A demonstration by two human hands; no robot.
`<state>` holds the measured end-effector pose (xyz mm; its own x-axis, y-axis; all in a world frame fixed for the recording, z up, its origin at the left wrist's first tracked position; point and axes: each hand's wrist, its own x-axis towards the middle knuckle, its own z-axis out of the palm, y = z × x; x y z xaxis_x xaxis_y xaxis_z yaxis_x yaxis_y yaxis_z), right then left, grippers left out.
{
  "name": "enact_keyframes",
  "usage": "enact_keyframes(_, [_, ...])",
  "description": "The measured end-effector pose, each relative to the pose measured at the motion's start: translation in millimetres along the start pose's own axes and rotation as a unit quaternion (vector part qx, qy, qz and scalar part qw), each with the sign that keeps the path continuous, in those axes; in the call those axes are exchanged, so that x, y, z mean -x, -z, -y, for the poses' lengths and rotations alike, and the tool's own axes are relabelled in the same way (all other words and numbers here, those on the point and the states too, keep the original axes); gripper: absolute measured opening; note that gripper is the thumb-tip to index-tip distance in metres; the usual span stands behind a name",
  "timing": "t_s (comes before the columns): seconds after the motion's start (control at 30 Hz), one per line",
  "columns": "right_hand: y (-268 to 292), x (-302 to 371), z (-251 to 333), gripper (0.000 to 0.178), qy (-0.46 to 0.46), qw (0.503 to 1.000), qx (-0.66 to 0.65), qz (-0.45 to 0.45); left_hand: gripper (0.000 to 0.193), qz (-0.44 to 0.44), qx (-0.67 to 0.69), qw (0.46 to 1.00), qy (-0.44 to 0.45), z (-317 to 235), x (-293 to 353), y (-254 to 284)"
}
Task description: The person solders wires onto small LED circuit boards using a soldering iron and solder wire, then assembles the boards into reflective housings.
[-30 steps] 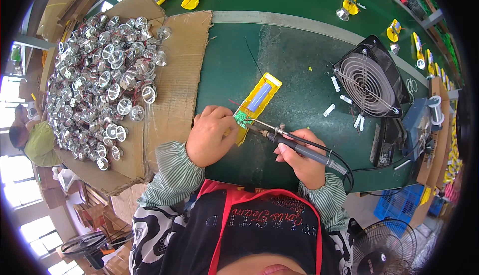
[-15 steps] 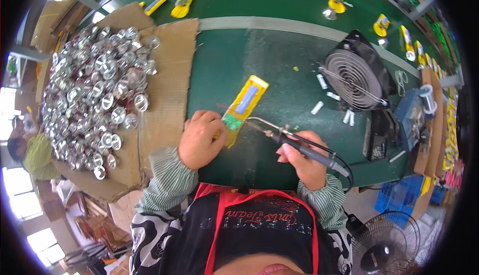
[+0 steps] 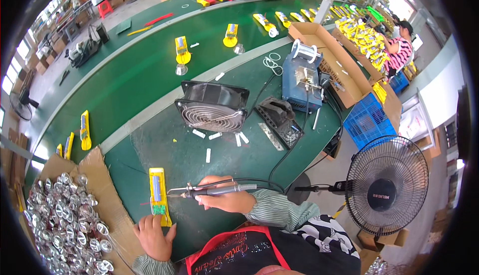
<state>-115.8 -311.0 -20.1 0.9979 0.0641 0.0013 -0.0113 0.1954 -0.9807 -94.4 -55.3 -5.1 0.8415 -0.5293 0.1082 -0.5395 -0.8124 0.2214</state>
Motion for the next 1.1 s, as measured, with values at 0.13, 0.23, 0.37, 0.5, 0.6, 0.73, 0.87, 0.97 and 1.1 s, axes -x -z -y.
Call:
enact_keyframes(0.13, [4.6, -3.8, 2.7, 0.014, 0.005, 1.0, -0.007, -0.006, 0.039, -0.039, 0.131, 0.99, 0.043, 19.3, -24.4, 0.2])
enact_keyframes(0.23, [6.3, -8.2, 6.9, 0.014, 0.0, 1.0, 0.003, -0.018, 0.035, -0.082, 0.136, 0.987, 0.003, 39.9, -71.9, 7.6])
enact_keyframes(0.37, [10.2, -12.1, 2.8, 0.015, -0.006, 0.999, 0.008, -0.034, 0.029, -0.129, 0.132, 0.982, -0.044, 71.6, -161.9, -10.4])
enact_keyframes(0.5, [15.7, -17.0, -3.1, 0.015, -0.027, 0.998, 0.021, -0.053, 0.033, -0.132, 0.168, 0.977, -0.029, 96.5, -277.5, -59.8])
enact_keyframes(0.6, [21.1, -22.4, 2.2, 0.016, -0.047, 0.997, 0.02, -0.064, 0.044, -0.016, 0.272, 0.959, 0.078, 75.3, -357.9, -63.1])
enact_keyframes(0.73, [23.1, -28.6, 8.0, 0.017, -0.085, 0.994, 0.01, -0.075, 0.057, 0.029, 0.435, 0.897, 0.07, 115.2, -423.6, -98.9])
enact_keyframes(0.87, [27.2, -29.9, 4.0, 0.017, -0.094, 0.993, 0.026, -0.072, 0.059, -0.144, 0.047, 0.988, 0.012, 180.5, -410.5, -78.8])
enact_keyframes(0.97, [28.9, -29.0, 0.2, 0.018, -0.1, 0.992, 0.028, -0.067, 0.069, -0.068, -0.225, 0.934, 0.27, 212.8, -362.8, -34.3])
enact_keyframes(1.1, [23.9, -26.2, -2.7, 0.018, -0.089, 0.993, 0.02, -0.073, 0.073, -0.012, -0.24, 0.88, 0.41, 285.3, -308.7, -18.6])
